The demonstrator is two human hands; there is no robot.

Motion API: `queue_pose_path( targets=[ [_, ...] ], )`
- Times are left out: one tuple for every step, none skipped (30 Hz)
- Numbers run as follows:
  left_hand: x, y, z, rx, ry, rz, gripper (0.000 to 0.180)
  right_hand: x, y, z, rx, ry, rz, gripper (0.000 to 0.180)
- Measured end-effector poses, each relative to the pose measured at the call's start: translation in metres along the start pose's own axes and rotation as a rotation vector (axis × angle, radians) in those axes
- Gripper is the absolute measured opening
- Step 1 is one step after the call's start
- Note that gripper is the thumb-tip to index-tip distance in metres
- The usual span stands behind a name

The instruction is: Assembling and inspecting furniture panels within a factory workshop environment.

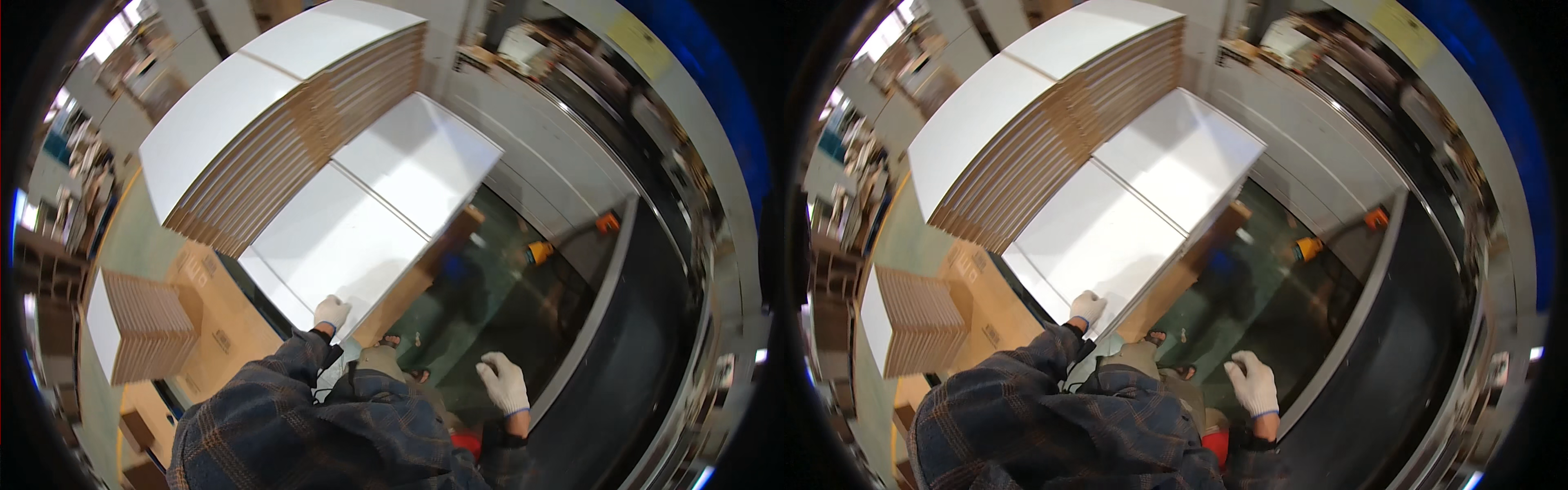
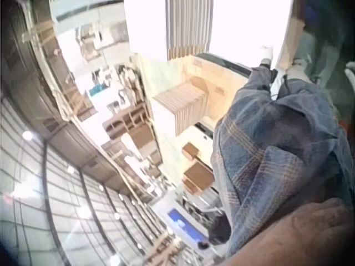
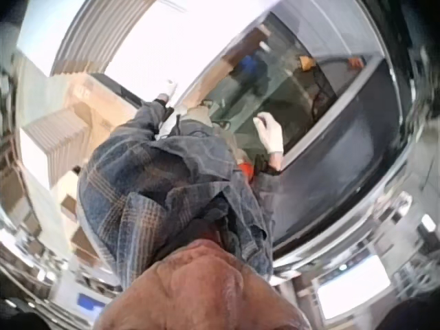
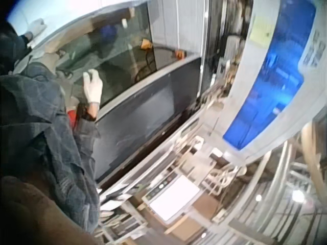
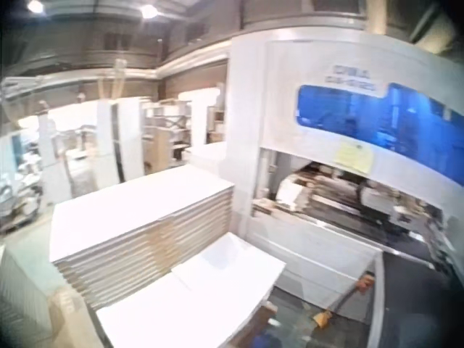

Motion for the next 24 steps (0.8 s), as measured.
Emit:
queue_pose_path(
  targets=[
    [0.016, 0.006, -0.012, -0.171, 0.064, 0.008, 0.057, 0.004, -0.005, 0.034, 0.040, 0.054, -0.011, 0.037],
    [0.029, 0.011, -0.022, -0.349, 0.146, 0.016, 0.060, 0.006, -0.013, 0.067, 0.073, 0.076, -0.040, 0.039],
    [0.045, 0.014, -0.029, -0.391, 0.281, -0.001, 0.069, 0.008, -0.023, 0.102, 0.089, 0.130, -0.017, 0.041],
    [0.059, 0.011, -0.036, -0.464, 0.387, -0.007, 0.073, 0.009, -0.038, 0.136, 0.088, 0.160, -0.015, 0.042],
    [0.072, 0.006, -0.042, -0.591, 0.463, 0.004, 0.077, 0.011, -0.054, 0.172, 0.093, 0.169, -0.003, 0.044],
    [0.085, -0.001, -0.044, -0.576, 0.536, -0.094, 0.076, 0.013, -0.070, 0.206, 0.093, 0.240, -0.051, 0.045],
    [0.097, -0.008, -0.044, -0.589, 0.591, -0.175, 0.075, 0.014, -0.088, 0.239, 0.097, 0.276, -0.097, 0.046],
    [0.105, -0.018, -0.043, -0.585, 0.664, -0.245, 0.074, 0.015, -0.106, 0.268, 0.107, 0.265, -0.158, 0.047],
    [0.109, -0.028, -0.041, -0.550, 0.618, -0.392, 0.075, 0.017, -0.124, 0.296, 0.139, 0.280, -0.223, 0.056],
    [0.110, -0.035, -0.040, -0.497, 0.587, -0.521, 0.075, 0.021, -0.141, 0.317, 0.098, 0.380, -0.259, 0.059],
    [0.110, -0.039, -0.042, -0.425, 0.604, -0.651, 0.076, 0.023, -0.158, 0.333, 0.077, 0.387, -0.325, 0.062],
    [0.103, -0.042, -0.043, -0.505, 0.637, -0.477, 0.079, 0.026, -0.170, 0.346, 0.078, 0.408, -0.349, 0.067],
    [0.096, -0.041, -0.046, -0.555, 0.588, -0.361, 0.087, 0.028, -0.181, 0.355, 0.104, 0.390, -0.363, 0.066],
    [0.087, -0.040, -0.048, -0.556, 0.641, -0.359, 0.091, 0.029, -0.192, 0.360, 0.136, 0.353, -0.376, 0.066],
    [0.077, -0.037, -0.050, -0.584, 0.675, -0.354, 0.095, 0.031, -0.201, 0.365, 0.148, 0.311, -0.400, 0.065],
    [0.067, -0.033, -0.050, -0.561, 0.691, -0.337, 0.094, 0.031, -0.208, 0.368, 0.172, 0.288, -0.343, 0.064],
    [0.059, -0.027, -0.051, -0.571, 0.692, -0.313, 0.094, 0.030, -0.215, 0.370, 0.197, 0.230, -0.309, 0.062],
    [0.055, -0.019, -0.051, -0.577, 0.677, -0.303, 0.093, 0.028, -0.221, 0.371, 0.185, 0.224, -0.278, 0.058],
    [0.051, -0.014, -0.050, -0.540, 0.684, -0.278, 0.093, 0.026, -0.227, 0.375, 0.183, 0.221, -0.198, 0.058],
    [0.050, -0.009, -0.052, -0.490, 0.682, -0.265, 0.093, 0.020, -0.231, 0.375, 0.216, 0.169, -0.155, 0.057],
    [0.052, -0.006, -0.056, -0.451, 0.695, -0.244, 0.093, 0.014, -0.233, 0.375, 0.238, 0.122, -0.120, 0.056],
    [0.054, -0.006, -0.058, -0.442, 0.725, -0.230, 0.093, 0.007, -0.239, 0.374, 0.262, 0.058, -0.010, 0.047],
    [0.059, -0.006, -0.064, -0.409, 0.725, -0.235, 0.093, -0.001, -0.240, 0.371, 0.311, -0.008, 0.120, 0.047],
    [0.064, -0.008, -0.072, -0.377, 0.736, -0.237, 0.093, -0.009, -0.241, 0.368, 0.337, -0.112, 0.223, 0.047]
  ],
)
Point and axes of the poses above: each hand's wrist, its own z-axis towards the middle knuckle, its own y-axis out of the back of the hand, x = y × z, the point moved 1 cm from there along z, towards the middle knuckle, and after that the axes turned 7 degrees about -y, right-handed, at the moved point
